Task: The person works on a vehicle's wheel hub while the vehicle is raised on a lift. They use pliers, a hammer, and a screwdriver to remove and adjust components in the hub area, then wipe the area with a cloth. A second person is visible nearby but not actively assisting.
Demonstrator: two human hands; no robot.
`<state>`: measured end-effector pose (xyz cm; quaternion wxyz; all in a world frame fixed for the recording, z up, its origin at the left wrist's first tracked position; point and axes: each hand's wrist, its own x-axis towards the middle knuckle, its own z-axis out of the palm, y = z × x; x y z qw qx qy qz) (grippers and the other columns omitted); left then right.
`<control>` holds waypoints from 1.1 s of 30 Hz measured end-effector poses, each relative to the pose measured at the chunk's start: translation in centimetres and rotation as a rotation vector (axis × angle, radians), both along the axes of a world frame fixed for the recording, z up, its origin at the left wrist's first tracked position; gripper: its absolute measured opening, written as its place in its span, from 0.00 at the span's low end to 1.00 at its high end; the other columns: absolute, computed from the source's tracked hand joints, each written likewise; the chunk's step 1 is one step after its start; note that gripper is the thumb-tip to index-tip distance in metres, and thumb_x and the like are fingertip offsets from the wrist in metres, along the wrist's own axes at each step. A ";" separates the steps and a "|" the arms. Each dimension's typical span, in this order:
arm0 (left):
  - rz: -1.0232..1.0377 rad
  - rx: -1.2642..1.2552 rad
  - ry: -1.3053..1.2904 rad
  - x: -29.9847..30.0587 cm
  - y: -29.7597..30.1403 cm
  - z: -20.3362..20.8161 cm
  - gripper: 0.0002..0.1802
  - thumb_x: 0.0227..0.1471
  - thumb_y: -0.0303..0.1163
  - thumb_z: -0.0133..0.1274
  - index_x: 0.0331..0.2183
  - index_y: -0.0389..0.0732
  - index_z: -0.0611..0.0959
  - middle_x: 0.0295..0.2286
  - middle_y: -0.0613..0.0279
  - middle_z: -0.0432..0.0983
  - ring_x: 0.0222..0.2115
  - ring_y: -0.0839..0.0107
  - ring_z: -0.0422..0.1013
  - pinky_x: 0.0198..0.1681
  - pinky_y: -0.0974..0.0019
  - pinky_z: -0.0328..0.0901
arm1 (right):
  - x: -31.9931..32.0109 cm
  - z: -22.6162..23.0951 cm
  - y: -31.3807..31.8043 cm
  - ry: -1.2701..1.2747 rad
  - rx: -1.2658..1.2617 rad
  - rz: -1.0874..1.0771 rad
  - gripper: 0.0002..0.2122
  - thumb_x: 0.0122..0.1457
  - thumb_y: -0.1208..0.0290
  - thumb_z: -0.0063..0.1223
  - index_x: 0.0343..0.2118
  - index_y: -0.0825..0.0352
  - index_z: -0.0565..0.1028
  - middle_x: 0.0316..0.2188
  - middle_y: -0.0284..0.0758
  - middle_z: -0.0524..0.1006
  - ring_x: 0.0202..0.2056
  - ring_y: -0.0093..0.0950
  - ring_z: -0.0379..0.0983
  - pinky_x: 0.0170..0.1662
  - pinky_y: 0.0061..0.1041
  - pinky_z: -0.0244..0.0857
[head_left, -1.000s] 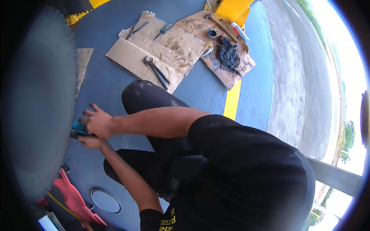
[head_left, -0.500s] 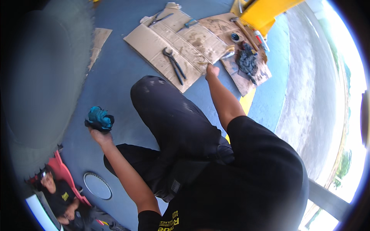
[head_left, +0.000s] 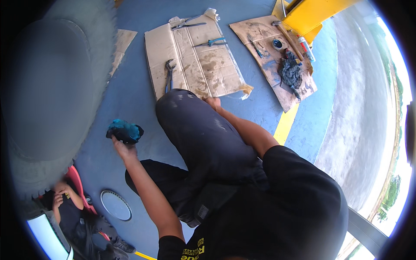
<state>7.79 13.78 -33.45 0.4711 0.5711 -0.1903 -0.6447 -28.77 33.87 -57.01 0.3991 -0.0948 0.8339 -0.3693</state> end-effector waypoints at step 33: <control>-0.326 -0.044 0.111 -3.1 -1.0 -0.1 0.39 0.67 0.61 0.45 0.69 0.49 0.66 0.66 0.56 0.61 0.68 0.56 0.58 0.70 0.39 0.52 | -6.1 11.2 10.0 0.634 0.448 0.447 0.24 0.64 0.64 0.52 0.63 0.46 0.78 0.67 0.41 0.69 0.68 0.48 0.64 0.67 0.50 0.64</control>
